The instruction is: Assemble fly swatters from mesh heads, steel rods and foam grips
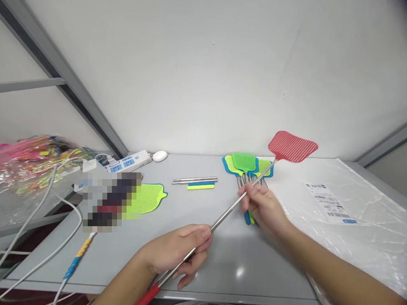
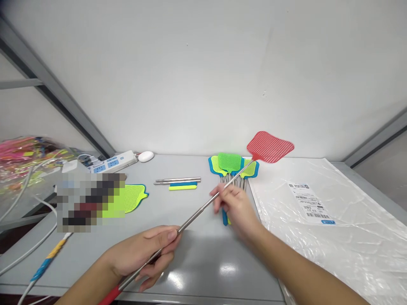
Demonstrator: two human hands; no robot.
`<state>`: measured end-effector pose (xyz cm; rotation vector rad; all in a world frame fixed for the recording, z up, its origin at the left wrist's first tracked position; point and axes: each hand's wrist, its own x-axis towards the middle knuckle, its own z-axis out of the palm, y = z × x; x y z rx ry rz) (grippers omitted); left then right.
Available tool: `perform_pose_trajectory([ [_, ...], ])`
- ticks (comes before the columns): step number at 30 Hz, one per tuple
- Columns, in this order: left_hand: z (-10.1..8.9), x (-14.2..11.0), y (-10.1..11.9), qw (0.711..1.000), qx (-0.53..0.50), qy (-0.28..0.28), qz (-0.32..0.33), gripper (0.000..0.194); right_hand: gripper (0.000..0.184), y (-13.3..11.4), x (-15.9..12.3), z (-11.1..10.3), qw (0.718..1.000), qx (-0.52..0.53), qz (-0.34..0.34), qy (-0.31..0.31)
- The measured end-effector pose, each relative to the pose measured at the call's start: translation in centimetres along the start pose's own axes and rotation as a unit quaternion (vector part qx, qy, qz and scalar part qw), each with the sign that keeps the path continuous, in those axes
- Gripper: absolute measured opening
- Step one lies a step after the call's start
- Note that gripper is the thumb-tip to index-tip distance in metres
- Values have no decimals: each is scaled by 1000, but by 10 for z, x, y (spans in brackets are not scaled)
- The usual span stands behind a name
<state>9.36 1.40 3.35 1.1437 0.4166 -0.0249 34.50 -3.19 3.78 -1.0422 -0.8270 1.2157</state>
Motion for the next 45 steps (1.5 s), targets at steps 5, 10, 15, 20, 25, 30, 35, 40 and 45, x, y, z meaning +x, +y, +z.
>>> perform_pose_trajectory([
  [5, -4, -8, -3, 998, -33, -45, -26, 39, 32, -15, 17, -18, 995, 30, -63, 71],
  [10, 6, -4, 0, 991, -52, -104, -63, 45, 31, -2, 3, -4, 1000, 23, -15, -8],
  [15, 13, 4, 0, 993, -78, -82, -44, 55, 27, 6, -15, 11, 994, -44, 0, -97],
  [20, 10, 4, -1, 994, -50, -87, -40, 53, 28, 7, -17, 10, 991, -70, 7, -113],
  [25, 10, 4, -3, 996, -43, -62, -43, 51, 44, 2, -14, 7, 998, -45, 5, -43],
  [30, 10, 7, -6, 993, -77, -84, -30, 51, 37, -18, -9, 4, 999, -32, -21, 19],
  [35, 12, 8, -5, 991, -91, -91, -24, 50, 34, -29, 2, -8, 997, -8, -56, 44],
  [40, 10, 8, -8, 995, -85, -46, -27, 46, 35, -11, 4, -4, 996, 14, -40, 75],
  [45, 10, 10, -9, 994, -97, -44, -15, 48, 35, 9, -17, 16, 996, -23, 66, -56],
])
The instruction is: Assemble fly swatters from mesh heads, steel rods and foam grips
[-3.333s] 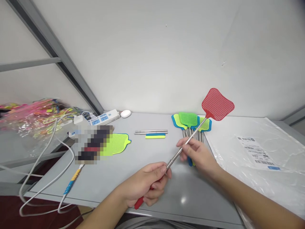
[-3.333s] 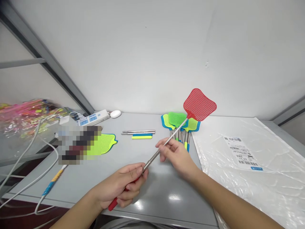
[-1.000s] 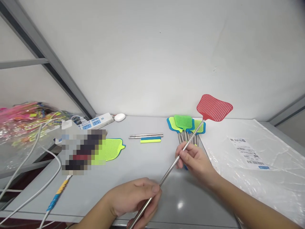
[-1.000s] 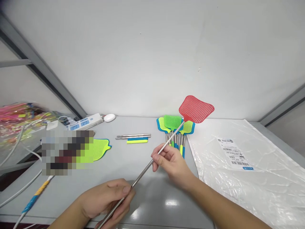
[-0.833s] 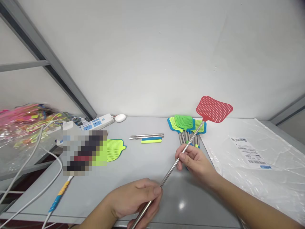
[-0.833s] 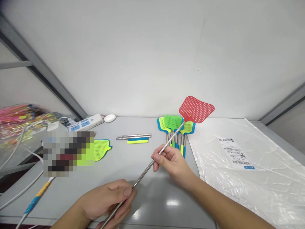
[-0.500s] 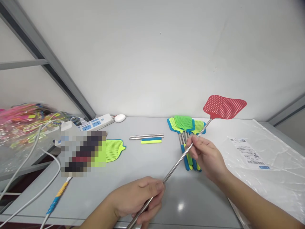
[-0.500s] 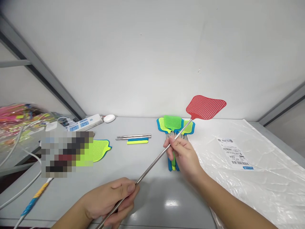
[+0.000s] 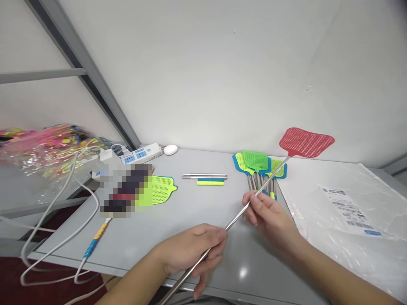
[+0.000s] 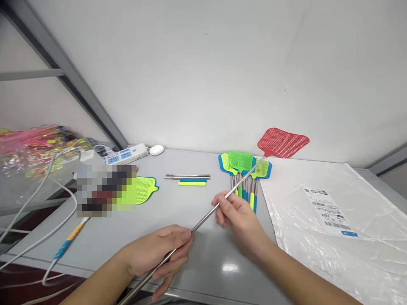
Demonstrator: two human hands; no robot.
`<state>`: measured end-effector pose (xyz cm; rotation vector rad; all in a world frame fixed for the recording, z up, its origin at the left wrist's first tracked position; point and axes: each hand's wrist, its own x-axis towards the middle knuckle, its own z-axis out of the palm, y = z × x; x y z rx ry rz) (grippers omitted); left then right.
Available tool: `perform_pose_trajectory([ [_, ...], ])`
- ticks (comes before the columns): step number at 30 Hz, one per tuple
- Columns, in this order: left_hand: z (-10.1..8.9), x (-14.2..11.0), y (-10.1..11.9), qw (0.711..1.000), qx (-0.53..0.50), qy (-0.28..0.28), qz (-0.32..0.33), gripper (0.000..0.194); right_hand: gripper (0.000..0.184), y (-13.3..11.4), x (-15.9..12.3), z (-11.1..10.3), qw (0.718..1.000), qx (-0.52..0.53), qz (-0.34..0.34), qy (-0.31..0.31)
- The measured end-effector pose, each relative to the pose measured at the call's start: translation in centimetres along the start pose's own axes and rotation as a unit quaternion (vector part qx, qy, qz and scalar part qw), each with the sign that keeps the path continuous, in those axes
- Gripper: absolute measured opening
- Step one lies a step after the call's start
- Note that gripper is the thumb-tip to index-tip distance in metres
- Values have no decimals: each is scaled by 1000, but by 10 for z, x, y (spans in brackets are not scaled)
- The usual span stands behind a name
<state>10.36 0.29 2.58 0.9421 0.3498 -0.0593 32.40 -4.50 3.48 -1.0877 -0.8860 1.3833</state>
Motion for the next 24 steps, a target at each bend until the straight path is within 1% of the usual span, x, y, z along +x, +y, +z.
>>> perform_pose_trajectory([
  [2, 1, 1, 0, 1000, -4, -7, 3, 48, 36, 2, -5, 4, 999, -29, 10, -17],
  [5, 3, 2, -1, 1000, -18, -9, 18, 47, 39, -3, -5, -1, 998, -57, 3, 2],
  [8, 3, 1, -2, 999, -25, -17, 30, 46, 39, -16, 3, -15, 998, -28, -10, 53],
  [10, 2, -1, -3, 999, -19, -17, 26, 45, 38, -26, 9, -24, 995, -3, -42, 92],
  [12, 2, -2, -3, 1000, -8, -10, 14, 44, 38, -35, 13, -32, 991, 7, -69, 118],
  [14, 2, -3, -2, 1000, -2, -4, 3, 44, 39, -41, 15, -37, 987, 13, -85, 132],
  [19, 4, -4, 2, 1000, 9, -12, -18, 46, 34, -49, 17, -45, 977, 43, -126, 164],
  [24, 4, -5, 11, 999, 43, -12, -16, 44, 33, -56, 21, -52, 966, 61, -157, 198],
])
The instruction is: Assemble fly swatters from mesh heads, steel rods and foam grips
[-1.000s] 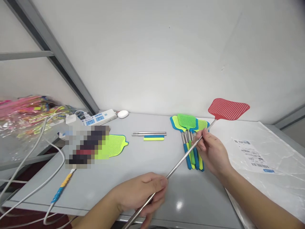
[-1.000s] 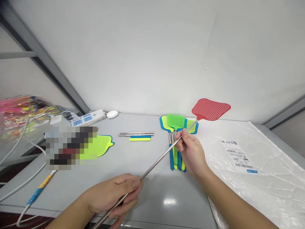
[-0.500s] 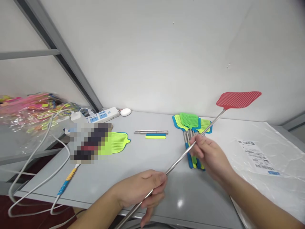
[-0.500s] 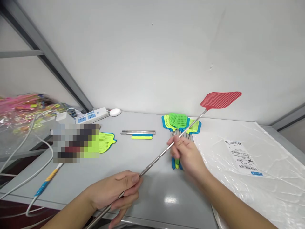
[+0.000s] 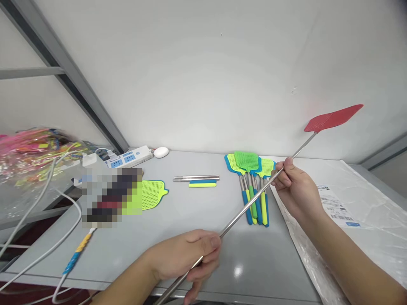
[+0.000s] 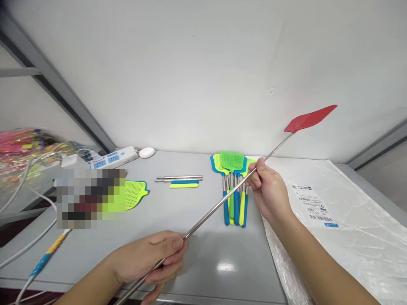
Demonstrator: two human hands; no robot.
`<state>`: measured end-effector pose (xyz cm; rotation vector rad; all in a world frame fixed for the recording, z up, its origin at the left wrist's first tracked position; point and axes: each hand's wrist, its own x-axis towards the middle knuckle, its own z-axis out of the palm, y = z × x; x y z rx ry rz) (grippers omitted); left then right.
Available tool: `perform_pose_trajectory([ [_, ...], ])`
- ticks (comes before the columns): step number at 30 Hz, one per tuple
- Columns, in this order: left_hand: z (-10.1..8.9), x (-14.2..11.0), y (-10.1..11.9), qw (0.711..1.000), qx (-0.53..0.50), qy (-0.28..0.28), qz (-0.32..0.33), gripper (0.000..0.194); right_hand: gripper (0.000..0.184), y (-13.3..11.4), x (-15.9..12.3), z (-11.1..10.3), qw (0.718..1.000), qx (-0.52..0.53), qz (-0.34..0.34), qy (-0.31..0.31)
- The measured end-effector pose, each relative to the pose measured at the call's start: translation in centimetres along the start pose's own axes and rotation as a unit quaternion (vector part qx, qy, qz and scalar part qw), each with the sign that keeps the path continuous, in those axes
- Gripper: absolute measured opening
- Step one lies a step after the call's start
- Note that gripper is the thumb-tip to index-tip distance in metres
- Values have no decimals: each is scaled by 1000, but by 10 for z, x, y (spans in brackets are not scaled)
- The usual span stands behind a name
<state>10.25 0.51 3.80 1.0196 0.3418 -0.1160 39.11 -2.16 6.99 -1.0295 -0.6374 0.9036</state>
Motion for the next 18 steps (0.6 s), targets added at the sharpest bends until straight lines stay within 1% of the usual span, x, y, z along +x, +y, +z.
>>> perform_pose_trajectory([
  [3, 1, -4, 18, 997, 79, 16, -7, 41, 33, -6, 4, -5, 999, 41, -16, 26],
  [5, 5, -8, 38, 983, 181, 37, -23, 36, 31, -13, 8, -10, 995, 71, -45, 49],
  [7, 11, -11, 60, 950, 303, 65, -37, 28, 31, -19, 11, -16, 990, 86, -81, 75],
  [8, 15, -12, 71, 934, 349, 65, -48, 24, 32, -21, 13, -19, 988, 87, -96, 88],
  [10, 20, -15, 91, 896, 436, 67, -55, 22, 33, -25, 16, -23, 983, 81, -120, 113],
  [12, 22, -20, 105, 854, 512, 78, -53, 22, 32, -29, 18, -27, 979, 75, -140, 130],
  [14, 18, -28, 114, 819, 564, 93, -47, 20, 31, -32, 20, -32, 974, 76, -161, 137],
  [17, 1, -45, 116, 793, 597, 119, -26, 28, 29, -37, 26, -42, 964, 86, -207, 146],
  [18, -7, -50, 115, 780, 609, 142, -15, 29, 29, -38, 29, -45, 959, 87, -222, 153],
])
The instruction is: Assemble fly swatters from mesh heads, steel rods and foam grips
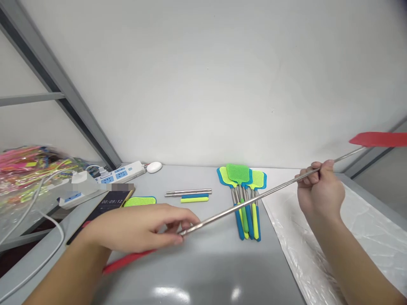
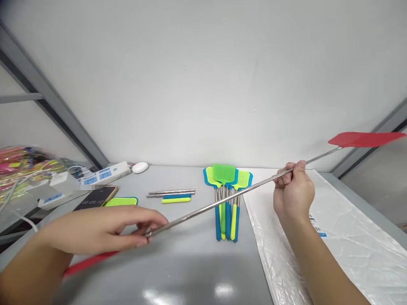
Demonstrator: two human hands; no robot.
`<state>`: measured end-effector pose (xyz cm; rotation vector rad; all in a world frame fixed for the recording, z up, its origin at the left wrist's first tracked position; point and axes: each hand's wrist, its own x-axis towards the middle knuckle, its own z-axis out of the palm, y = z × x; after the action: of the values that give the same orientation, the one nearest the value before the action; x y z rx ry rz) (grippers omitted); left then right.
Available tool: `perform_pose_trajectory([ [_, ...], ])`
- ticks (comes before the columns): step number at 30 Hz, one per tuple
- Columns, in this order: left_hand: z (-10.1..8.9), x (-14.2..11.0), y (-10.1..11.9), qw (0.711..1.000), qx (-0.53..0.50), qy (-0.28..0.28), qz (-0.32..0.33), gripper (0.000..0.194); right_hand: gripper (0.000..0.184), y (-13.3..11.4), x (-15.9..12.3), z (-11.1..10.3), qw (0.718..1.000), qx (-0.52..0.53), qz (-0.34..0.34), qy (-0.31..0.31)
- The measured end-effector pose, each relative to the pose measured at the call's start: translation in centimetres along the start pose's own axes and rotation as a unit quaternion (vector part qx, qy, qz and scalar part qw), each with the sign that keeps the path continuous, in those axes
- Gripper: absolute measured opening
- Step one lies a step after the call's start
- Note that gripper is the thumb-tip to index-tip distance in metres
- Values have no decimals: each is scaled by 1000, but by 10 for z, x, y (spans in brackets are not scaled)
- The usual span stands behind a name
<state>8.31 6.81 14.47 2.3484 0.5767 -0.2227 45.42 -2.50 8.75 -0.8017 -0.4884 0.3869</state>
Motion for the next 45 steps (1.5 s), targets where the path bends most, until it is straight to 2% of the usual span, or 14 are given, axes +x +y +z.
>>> perform_pose_trajectory([
  [4, 2, 1, -43, 982, 103, 155, -43, 28, 29, 14, 2, -1, 999, -24, -14, 25],
  [6, 6, 10, -61, 950, 171, 252, -64, 28, 27, 26, -10, 3, 999, -43, 8, 19],
  [8, 10, 22, -70, 916, 225, 323, -73, 29, 21, 37, -29, 9, 996, -72, 45, -17],
  [13, 25, 45, -63, 903, 256, 339, -66, 27, 20, 49, -80, 21, 961, -118, 152, -200],
  [15, 30, 50, -59, 888, 284, 360, -47, 26, 22, 49, -90, 22, 947, -124, 173, -239],
  [20, 29, 53, -67, 828, 366, 425, 4, 32, 23, 41, -91, 23, 947, -132, 186, -228],
  [24, 20, 50, -78, 767, 432, 473, 50, 35, 23, 31, -85, 19, 950, -150, 143, -233],
  [26, 17, 49, -81, 750, 444, 486, 56, 34, 24, 27, -81, 17, 949, -165, 127, -236],
  [28, 16, 49, -85, 761, 432, 483, 36, 30, 24, 26, -76, 16, 953, -169, 121, -220],
  [32, 16, 49, -98, 819, 355, 450, -29, 26, 25, 30, -62, 17, 973, -132, 125, -140],
  [34, 15, 47, -104, 833, 321, 448, -47, 27, 26, 33, -57, 16, 976, -133, 132, -115],
  [37, 12, 43, -111, 830, 296, 468, -60, 25, 26, 37, -54, 16, 975, -143, 146, -89],
  [41, 6, 37, -115, 808, 281, 514, -70, 27, 28, 38, -52, 18, 976, -145, 161, -27],
  [45, 5, 31, -120, 808, 265, 517, -98, 28, 31, 43, -50, 18, 973, -142, 183, -2],
])
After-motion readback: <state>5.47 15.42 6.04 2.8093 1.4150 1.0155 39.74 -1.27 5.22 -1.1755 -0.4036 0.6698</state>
